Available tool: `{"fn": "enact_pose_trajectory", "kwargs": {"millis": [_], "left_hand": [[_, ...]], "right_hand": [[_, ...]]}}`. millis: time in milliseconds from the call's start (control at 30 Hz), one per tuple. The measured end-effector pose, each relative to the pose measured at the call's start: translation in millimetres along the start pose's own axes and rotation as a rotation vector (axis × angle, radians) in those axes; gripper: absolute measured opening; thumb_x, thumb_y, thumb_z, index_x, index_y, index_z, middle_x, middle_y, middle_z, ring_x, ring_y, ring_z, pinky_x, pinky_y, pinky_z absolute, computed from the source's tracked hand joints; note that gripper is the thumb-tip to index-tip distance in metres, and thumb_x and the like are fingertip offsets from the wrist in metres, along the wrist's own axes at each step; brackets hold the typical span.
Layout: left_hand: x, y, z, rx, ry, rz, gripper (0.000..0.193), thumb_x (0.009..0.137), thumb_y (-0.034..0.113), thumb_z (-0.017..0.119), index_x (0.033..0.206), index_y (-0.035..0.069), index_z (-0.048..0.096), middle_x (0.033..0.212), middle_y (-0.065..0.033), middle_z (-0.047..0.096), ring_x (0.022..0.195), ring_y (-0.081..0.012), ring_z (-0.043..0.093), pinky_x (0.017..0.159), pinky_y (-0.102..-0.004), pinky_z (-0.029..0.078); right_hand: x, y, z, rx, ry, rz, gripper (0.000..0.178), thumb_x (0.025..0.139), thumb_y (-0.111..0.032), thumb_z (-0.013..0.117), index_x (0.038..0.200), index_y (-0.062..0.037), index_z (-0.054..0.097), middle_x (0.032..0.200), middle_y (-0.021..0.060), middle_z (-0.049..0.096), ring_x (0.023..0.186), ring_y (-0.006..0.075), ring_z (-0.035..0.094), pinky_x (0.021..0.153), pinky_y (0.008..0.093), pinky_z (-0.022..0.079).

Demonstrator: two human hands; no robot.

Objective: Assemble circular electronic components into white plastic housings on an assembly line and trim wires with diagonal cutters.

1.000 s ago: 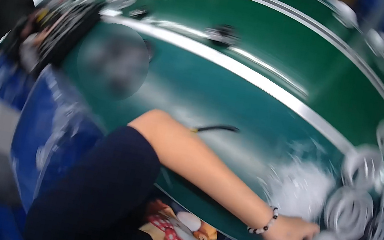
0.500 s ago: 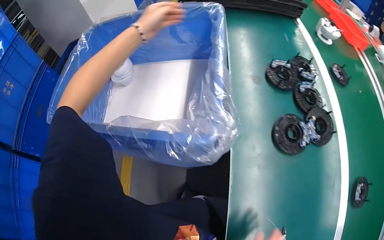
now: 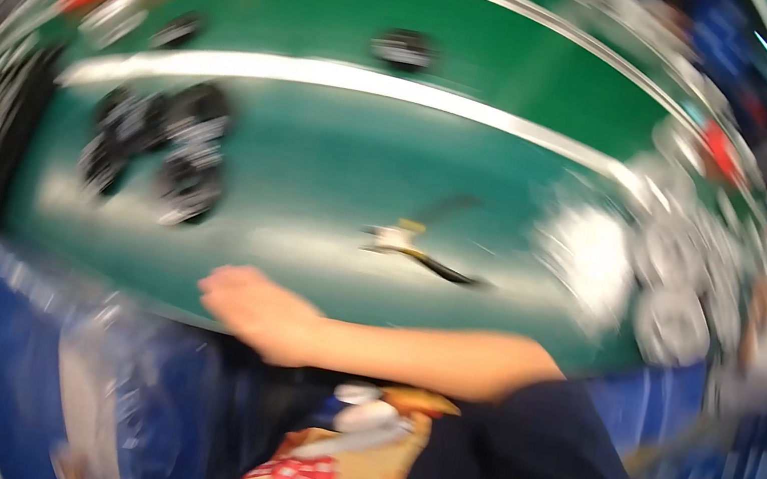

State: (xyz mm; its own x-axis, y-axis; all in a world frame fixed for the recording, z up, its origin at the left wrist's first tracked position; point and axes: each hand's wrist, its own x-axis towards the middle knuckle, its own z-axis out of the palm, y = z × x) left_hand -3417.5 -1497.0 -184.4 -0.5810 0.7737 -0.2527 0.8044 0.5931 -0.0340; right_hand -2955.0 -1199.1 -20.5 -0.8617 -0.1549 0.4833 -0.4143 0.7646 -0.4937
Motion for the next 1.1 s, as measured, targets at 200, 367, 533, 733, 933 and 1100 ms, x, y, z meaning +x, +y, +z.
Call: {"fn": "enact_pose_trajectory", "kwargs": {"millis": [200, 367, 533, 733, 933, 1100], "left_hand": [[219.0, 318.1, -161.5, -0.191, 0.071, 0.723, 0.050, 0.076, 0.044, 0.055, 0.093, -0.002, 0.058, 0.093, -0.0194, 0.059, 0.085, -0.0310, 0.057, 0.078, -0.0410, 0.044], [213.4, 321.6, -238.6, -0.333, 0.019, 0.758, 0.048, 0.076, 0.041, 0.056, 0.096, -0.002, 0.057, 0.094, -0.0180, 0.058, 0.085, -0.0290, 0.057, 0.078, -0.0390, 0.044], [124.2, 253.9, -303.5, -0.519, 0.028, 0.543, 0.046, 0.076, 0.038, 0.057, 0.099, -0.002, 0.056, 0.095, -0.0165, 0.058, 0.086, -0.0271, 0.057, 0.078, -0.0371, 0.045], [6.4, 256.8, -373.4, -0.751, 0.120, 0.320, 0.045, 0.076, 0.035, 0.058, 0.102, -0.002, 0.054, 0.095, -0.0148, 0.057, 0.087, -0.0248, 0.057, 0.078, -0.0348, 0.045], [-33.6, 355.0, -435.7, -0.976, 0.169, 0.276, 0.044, 0.076, 0.031, 0.059, 0.105, -0.002, 0.052, 0.096, -0.0130, 0.057, 0.088, -0.0225, 0.057, 0.078, -0.0325, 0.046], [-19.8, 467.6, -463.1, -1.185, 0.122, 0.339, 0.044, 0.077, 0.028, 0.060, 0.107, -0.002, 0.051, 0.097, -0.0115, 0.056, 0.089, -0.0205, 0.057, 0.078, -0.0306, 0.046]], "right_hand": [[-25.2, -7.2, 1.7, -0.270, -0.138, 0.002, 0.068, 0.061, -0.017, 0.060, 0.120, 0.0083, 0.038, 0.132, 0.0233, 0.032, 0.126, 0.0364, 0.026, 0.105, 0.0458, 0.017], [-12.9, -12.2, 16.8, -0.375, -0.165, -0.037, 0.070, 0.062, -0.023, 0.061, 0.120, 0.0080, 0.039, 0.132, 0.0219, 0.032, 0.127, 0.0360, 0.024, 0.106, 0.0454, 0.015], [-14.0, -11.0, 7.9, -0.180, -0.161, -0.002, 0.066, 0.057, -0.024, 0.065, 0.113, 0.0052, 0.047, 0.129, 0.0210, 0.036, 0.126, 0.0369, 0.023, 0.106, 0.0464, 0.014], [-6.9, -3.3, -24.0, 0.390, -0.110, 0.021, 0.042, 0.059, -0.020, 0.063, 0.095, 0.0007, 0.057, 0.116, 0.0203, 0.047, 0.113, 0.0374, 0.039, 0.097, 0.0443, 0.029], [-59.3, -15.9, -142.1, 0.525, -0.025, 0.055, 0.036, 0.069, -0.017, 0.060, 0.100, 0.0014, 0.055, 0.103, 0.0146, 0.056, 0.094, 0.0308, 0.051, 0.080, 0.0376, 0.043], [-121.0, -30.1, -164.3, 0.230, 0.024, 0.272, 0.040, 0.068, -0.017, 0.063, 0.102, 0.0025, 0.055, 0.111, 0.0169, 0.051, 0.103, 0.0304, 0.047, 0.088, 0.0385, 0.038]]}}
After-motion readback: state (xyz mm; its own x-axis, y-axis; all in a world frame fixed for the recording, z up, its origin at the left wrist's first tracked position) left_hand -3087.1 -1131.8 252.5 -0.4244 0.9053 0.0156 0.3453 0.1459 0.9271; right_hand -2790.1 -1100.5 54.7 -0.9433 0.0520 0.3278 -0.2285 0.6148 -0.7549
